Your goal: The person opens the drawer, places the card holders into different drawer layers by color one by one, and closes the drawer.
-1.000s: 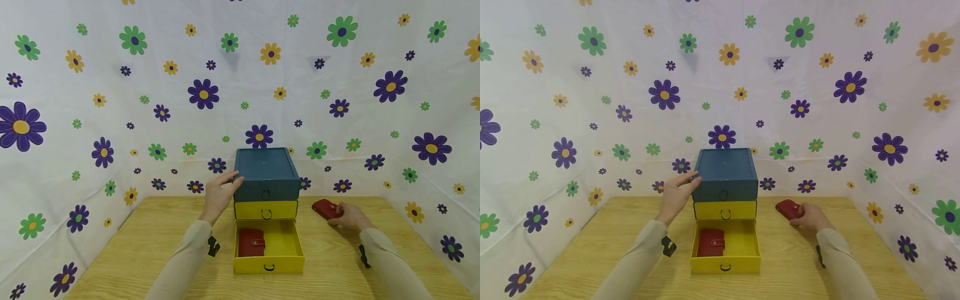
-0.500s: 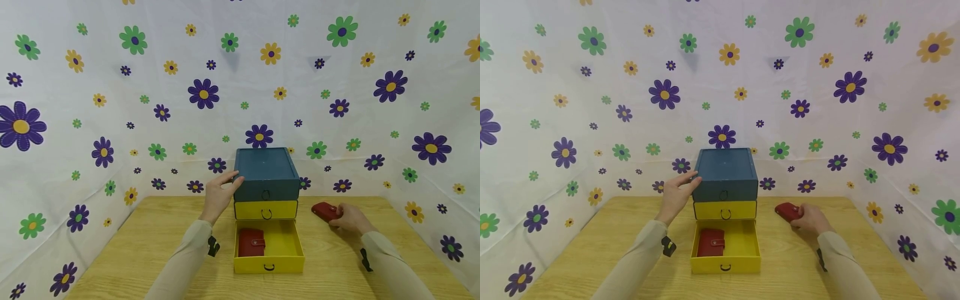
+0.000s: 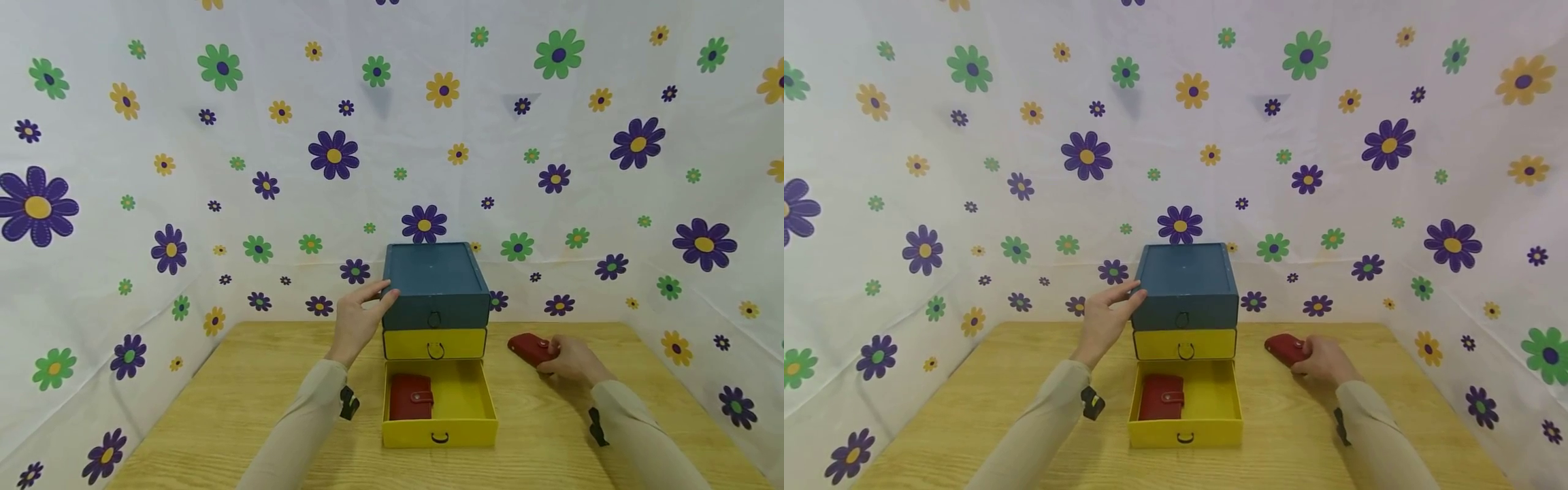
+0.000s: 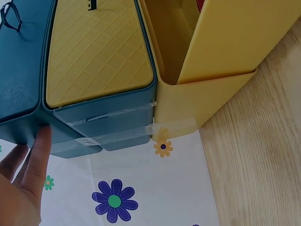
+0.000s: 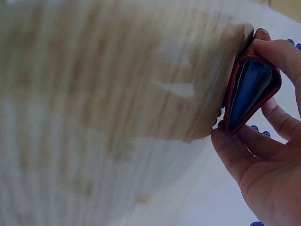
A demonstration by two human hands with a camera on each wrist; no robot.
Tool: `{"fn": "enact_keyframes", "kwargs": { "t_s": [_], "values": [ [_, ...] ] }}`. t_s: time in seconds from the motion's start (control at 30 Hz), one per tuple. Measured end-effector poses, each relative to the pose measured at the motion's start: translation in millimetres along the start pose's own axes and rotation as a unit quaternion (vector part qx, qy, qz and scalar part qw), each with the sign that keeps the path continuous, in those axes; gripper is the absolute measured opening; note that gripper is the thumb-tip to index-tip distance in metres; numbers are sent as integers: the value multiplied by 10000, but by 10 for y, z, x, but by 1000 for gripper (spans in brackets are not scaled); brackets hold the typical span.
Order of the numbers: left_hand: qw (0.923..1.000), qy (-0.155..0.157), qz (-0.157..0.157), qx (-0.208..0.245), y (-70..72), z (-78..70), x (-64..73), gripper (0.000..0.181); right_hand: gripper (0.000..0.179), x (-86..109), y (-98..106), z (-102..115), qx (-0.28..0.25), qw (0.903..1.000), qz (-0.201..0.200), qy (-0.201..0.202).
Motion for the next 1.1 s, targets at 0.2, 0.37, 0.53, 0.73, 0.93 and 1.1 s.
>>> {"fn": "enact_keyframes", "kwargs": {
  "t_s": [0.2,0.37,0.53,0.73,0.93,1.1],
  "values": [
    [10000,-41,-30,17,-9,-4,-8,47,38,59,33,11,-158,9998,-67,-35],
    [10000,-50,-13,29,-16,6,-9,47,42,107,35,-17,-227,9996,-141,66],
    [10000,-32,-11,-65,-8,17,-6,47,39,160,23,-41,-320,9981,-338,395],
    [10000,5,15,-85,-7,10,-12,48,37,204,72,-4,-235,9964,-475,655],
    [9999,50,59,-151,-3,-1,-7,49,34,240,135,89,-248,9958,-497,731],
    [9999,12,58,-155,2,-10,-6,49,32,254,199,170,-280,9944,-522,871]
  ]
}}
Point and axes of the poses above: each hand's wrist, its own x-axis away from the middle knuckle, its own y-axis out of the back of the hand, z = x × y, the point moved 1 cm from there along -x, towards the middle knuckle, and after that the axes turned 14 degrees about -z, right-handed, at the moved point
